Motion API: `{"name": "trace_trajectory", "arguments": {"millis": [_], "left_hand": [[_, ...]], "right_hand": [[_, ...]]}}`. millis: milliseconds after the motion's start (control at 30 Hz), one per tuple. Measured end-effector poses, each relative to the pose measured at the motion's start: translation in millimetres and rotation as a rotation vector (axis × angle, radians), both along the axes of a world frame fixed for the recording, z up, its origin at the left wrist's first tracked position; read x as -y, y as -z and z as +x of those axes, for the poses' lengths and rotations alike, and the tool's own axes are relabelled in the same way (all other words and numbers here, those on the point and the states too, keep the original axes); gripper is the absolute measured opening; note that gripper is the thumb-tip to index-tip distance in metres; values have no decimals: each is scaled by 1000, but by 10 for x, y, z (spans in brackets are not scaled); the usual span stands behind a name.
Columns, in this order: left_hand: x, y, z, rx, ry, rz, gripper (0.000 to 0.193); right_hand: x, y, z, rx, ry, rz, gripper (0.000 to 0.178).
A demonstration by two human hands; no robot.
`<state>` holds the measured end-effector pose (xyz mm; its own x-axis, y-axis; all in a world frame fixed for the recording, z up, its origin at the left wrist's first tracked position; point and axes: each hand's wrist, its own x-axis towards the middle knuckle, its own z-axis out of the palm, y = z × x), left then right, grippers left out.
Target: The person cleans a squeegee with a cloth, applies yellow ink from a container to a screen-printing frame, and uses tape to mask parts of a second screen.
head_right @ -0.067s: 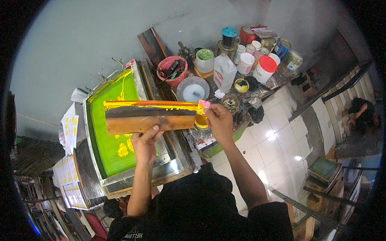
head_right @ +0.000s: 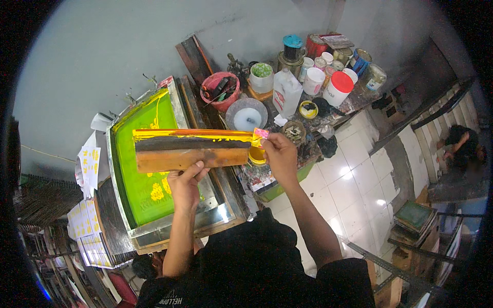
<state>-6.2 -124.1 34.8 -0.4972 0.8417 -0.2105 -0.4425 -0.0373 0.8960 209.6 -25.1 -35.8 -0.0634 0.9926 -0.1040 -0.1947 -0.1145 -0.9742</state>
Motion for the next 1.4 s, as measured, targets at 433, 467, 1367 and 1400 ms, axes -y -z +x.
{"name": "trace_trajectory", "arguments": {"millis": [433,467,1367,1400], "left_hand": [[155,-89,484,-633,214,-116,29],[145,-81,492,-643,231,-97,29],[191,-68,351,-541,105,-103,24],[196,-76,346,-550,117,-110,25]], "right_hand": [[19,-32,-232,263,125,135,14],[36,-82,-247,236,116,104,14],[-268,44,59,111,-70,33,18],[-271,53,56,101,-77,34,18]]}}
